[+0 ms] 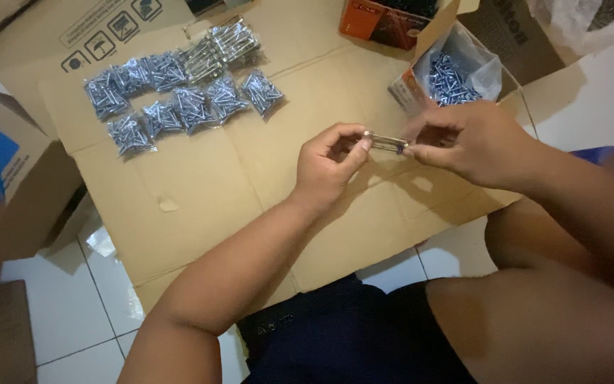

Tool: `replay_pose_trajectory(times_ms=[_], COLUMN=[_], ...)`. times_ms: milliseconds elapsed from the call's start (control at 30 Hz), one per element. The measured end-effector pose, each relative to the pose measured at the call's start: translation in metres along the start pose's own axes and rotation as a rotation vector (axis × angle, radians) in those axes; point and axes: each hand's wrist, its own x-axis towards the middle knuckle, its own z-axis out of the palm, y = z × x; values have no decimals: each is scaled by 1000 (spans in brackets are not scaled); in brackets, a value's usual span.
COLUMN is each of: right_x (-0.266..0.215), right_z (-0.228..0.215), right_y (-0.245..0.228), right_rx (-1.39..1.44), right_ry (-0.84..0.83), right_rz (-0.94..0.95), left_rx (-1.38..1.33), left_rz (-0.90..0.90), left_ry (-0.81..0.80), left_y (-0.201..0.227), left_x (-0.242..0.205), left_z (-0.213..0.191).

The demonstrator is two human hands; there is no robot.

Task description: Packaging metal screws into small plastic bags

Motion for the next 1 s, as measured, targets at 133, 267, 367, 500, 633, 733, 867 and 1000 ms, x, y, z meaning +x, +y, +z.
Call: replay_pose_trajectory(times_ms=[133, 267, 367, 500, 633, 733, 867, 1000], right_x=[1, 3, 2, 3, 4, 1, 3, 4], right_z=[-1, 2, -1, 1, 3, 0, 3, 5], right_y=[-4, 1, -7, -1, 9, 2, 4, 6], right_rx=[0, 8, 73, 31, 22, 31, 42, 27], right_ry=[-4, 1, -21, -18, 6, 47, 130, 165], right_rz=[30, -34, -12, -39, -81, -113, -64, -93], left_rx=[9, 140, 120, 153, 161, 138, 82, 109], left_rz=[61, 155, 155, 189, 197, 168, 121, 193], left_ry=[29, 40, 36, 41, 50, 55, 13, -14], left_y=[4, 0, 15, 14, 4, 9, 10, 10], left_x=[-1, 0, -3, -3, -1, -2, -4, -3], left_z=[0, -1, 1, 1, 1, 1, 1, 1])
